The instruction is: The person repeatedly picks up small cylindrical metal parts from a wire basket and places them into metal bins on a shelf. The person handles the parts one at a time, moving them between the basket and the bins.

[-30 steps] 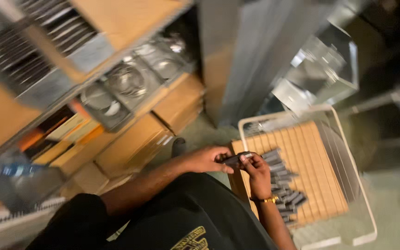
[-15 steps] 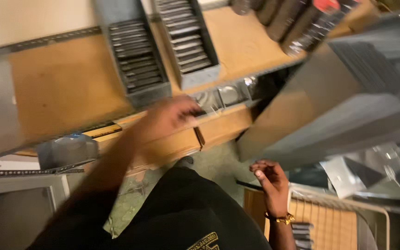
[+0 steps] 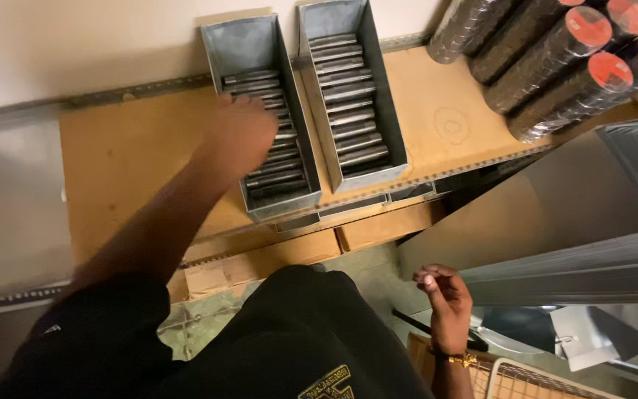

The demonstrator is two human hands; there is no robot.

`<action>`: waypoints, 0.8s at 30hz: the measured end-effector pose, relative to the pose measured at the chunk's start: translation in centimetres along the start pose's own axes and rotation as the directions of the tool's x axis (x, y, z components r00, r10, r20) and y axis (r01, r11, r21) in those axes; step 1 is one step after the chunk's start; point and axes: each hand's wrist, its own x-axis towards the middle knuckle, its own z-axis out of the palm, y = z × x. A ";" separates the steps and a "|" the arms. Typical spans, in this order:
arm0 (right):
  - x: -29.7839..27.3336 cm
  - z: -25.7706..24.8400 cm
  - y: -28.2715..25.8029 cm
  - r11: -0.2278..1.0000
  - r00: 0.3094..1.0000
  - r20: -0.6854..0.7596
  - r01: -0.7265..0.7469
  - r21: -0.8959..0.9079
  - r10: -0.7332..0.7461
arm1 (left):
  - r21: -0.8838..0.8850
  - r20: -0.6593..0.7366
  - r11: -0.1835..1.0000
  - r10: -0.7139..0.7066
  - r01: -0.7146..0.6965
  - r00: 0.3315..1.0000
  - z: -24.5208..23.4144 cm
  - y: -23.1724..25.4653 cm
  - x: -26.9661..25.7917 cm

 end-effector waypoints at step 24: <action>-8.6 -13.5 4.9 0.988 0.954 -0.259 -0.157 -0.005 0.150 | -0.597 -0.389 0.790 -0.130 -0.142 0.912 -12.9 16.9 -3.5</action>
